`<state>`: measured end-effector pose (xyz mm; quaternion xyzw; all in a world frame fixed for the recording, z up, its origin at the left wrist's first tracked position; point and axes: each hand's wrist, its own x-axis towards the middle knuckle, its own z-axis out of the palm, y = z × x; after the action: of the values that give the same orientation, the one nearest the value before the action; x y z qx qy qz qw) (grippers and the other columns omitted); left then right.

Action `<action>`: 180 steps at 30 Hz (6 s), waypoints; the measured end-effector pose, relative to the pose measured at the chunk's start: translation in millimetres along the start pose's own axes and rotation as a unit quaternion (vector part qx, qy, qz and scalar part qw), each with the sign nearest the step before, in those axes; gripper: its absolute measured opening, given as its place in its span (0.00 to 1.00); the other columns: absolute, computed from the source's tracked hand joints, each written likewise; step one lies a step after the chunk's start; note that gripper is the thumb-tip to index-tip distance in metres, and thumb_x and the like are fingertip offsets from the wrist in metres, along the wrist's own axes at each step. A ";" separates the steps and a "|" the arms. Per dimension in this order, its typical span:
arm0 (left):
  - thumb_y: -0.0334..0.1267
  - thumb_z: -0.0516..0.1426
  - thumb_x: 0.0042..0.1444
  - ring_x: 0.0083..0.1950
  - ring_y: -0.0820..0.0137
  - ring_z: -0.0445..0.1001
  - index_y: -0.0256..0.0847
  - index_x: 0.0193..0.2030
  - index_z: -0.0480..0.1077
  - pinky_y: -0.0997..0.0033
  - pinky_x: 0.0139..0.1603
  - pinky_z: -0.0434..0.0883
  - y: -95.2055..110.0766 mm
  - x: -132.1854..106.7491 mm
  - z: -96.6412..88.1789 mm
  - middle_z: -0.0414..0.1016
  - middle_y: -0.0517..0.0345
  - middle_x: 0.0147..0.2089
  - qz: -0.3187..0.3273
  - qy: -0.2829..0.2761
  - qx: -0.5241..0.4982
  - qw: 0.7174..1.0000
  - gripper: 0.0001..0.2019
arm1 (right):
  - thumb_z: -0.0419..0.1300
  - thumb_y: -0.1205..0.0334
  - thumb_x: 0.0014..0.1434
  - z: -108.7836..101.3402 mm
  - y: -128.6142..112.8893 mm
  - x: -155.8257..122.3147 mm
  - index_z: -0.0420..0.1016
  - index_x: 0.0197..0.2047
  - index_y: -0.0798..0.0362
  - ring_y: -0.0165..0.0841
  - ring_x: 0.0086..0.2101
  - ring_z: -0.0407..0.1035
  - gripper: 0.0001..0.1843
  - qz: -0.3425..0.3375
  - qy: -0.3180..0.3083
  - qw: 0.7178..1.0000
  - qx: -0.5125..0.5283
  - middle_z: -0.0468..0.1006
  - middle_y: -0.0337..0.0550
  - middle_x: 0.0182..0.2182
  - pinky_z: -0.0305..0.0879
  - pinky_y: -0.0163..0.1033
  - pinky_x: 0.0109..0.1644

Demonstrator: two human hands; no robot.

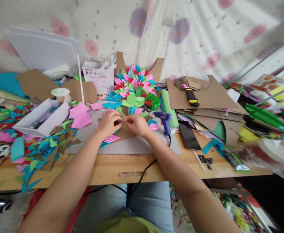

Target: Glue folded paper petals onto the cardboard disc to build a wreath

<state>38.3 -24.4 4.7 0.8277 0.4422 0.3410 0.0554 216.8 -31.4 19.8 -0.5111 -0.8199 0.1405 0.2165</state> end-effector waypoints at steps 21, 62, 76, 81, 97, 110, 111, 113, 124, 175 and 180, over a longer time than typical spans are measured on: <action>0.34 0.55 0.51 0.44 0.65 0.71 0.41 0.30 0.70 0.63 0.49 0.67 -20.3 0.2 -13.8 0.73 0.54 0.38 -0.146 0.109 0.009 0.983 0.02 | 0.58 0.39 0.49 -64.4 105.2 -66.5 0.73 0.33 0.57 0.44 0.40 0.66 0.25 0.219 0.136 0.944 -0.207 0.73 0.53 0.35 0.60 0.44 0.44; 0.34 0.56 0.51 0.43 0.66 0.71 0.41 0.30 0.69 0.65 0.48 0.68 -23.5 -1.1 -12.5 0.74 0.55 0.37 -0.142 0.115 0.023 0.983 0.02 | 0.60 0.56 0.46 -19.3 27.9 -6.9 0.77 0.31 0.56 0.34 0.29 0.70 0.12 0.207 0.044 0.976 0.044 0.75 0.40 0.24 0.56 0.31 0.28; 0.34 0.56 0.51 0.43 0.65 0.71 0.41 0.30 0.70 0.64 0.48 0.68 -23.5 -0.7 -11.2 0.73 0.55 0.37 -0.142 0.107 0.023 0.984 0.02 | 0.59 0.41 0.49 -22.6 21.6 -12.6 0.77 0.32 0.54 0.34 0.28 0.70 0.23 0.151 -0.007 0.988 0.030 0.77 0.43 0.26 0.55 0.32 0.28; 0.34 0.56 0.51 0.43 0.65 0.71 0.41 0.30 0.70 0.65 0.48 0.68 -23.6 -1.0 -10.9 0.73 0.54 0.37 -0.142 0.109 0.025 0.984 0.02 | 0.60 0.39 0.48 -24.1 19.1 -12.4 0.77 0.32 0.54 0.34 0.28 0.70 0.24 0.157 -0.013 0.987 0.035 0.78 0.44 0.28 0.55 0.33 0.28; 0.34 0.56 0.51 0.43 0.65 0.71 0.42 0.30 0.69 0.64 0.48 0.68 -25.2 -0.6 -10.1 0.73 0.55 0.37 -0.143 0.106 0.021 0.984 0.02 | 0.60 0.42 0.51 -27.7 9.7 -12.8 0.77 0.33 0.54 0.36 0.30 0.71 0.22 0.164 -0.030 0.986 0.004 0.78 0.47 0.29 0.55 0.33 0.28; 0.34 0.56 0.51 0.43 0.66 0.71 0.42 0.30 0.69 0.64 0.48 0.68 -24.1 -0.6 -10.3 0.73 0.55 0.37 -0.148 0.102 0.022 0.983 0.02 | 0.61 0.42 0.50 -28.9 10.2 -12.7 0.77 0.34 0.53 0.36 0.29 0.70 0.21 0.166 -0.031 0.986 0.005 0.78 0.46 0.29 0.55 0.33 0.29; 0.34 0.56 0.51 0.43 0.66 0.71 0.42 0.30 0.69 0.64 0.49 0.68 -24.1 -0.5 -10.3 0.73 0.55 0.37 -0.148 0.102 0.022 0.983 0.02 | 0.60 0.42 0.50 -29.0 10.3 -12.5 0.77 0.34 0.53 0.36 0.29 0.70 0.22 0.166 -0.030 0.986 0.002 0.78 0.46 0.29 0.55 0.33 0.29; 0.34 0.56 0.51 0.43 0.66 0.71 0.42 0.30 0.69 0.64 0.49 0.68 -24.1 -0.3 -10.3 0.73 0.55 0.37 -0.148 0.101 0.022 0.984 0.02 | 0.60 0.42 0.51 -29.0 10.7 -11.8 0.78 0.34 0.53 0.36 0.30 0.70 0.22 0.169 -0.032 0.985 -0.009 0.78 0.47 0.29 0.55 0.34 0.29; 0.34 0.56 0.51 0.42 0.66 0.71 0.41 0.30 0.69 0.64 0.48 0.68 -24.5 -0.7 -9.1 0.74 0.55 0.37 -0.141 0.101 0.021 0.985 0.02 | 0.60 0.43 0.52 -30.0 10.8 -12.0 0.78 0.35 0.52 0.37 0.30 0.71 0.21 0.170 -0.034 0.985 -0.009 0.79 0.47 0.30 0.54 0.34 0.29; 0.35 0.56 0.53 0.41 0.67 0.71 0.41 0.30 0.74 0.65 0.45 0.69 -22.6 -4.2 -4.3 0.72 0.56 0.37 -0.070 0.086 0.034 0.993 0.05 | 0.61 0.52 0.49 -60.9 72.9 -62.6 0.63 0.54 0.60 0.48 0.50 0.62 0.32 0.225 0.329 0.902 -0.163 0.70 0.59 0.49 0.56 0.52 0.52; 0.36 0.57 0.54 0.41 0.66 0.70 0.42 0.31 0.75 0.63 0.45 0.69 -17.7 -1.5 -2.0 0.73 0.55 0.37 -0.017 0.065 0.048 0.997 0.06 | 0.56 0.58 0.58 -53.1 29.1 -39.1 0.73 0.38 0.52 0.40 0.41 0.65 0.09 0.031 0.226 0.968 -0.106 0.75 0.47 0.37 0.58 0.45 0.48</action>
<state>24.2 -15.2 -1.5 0.7977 0.4750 0.3715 -0.0077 280.8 -53.3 44.4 -0.5744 -0.7439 -0.0600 0.3363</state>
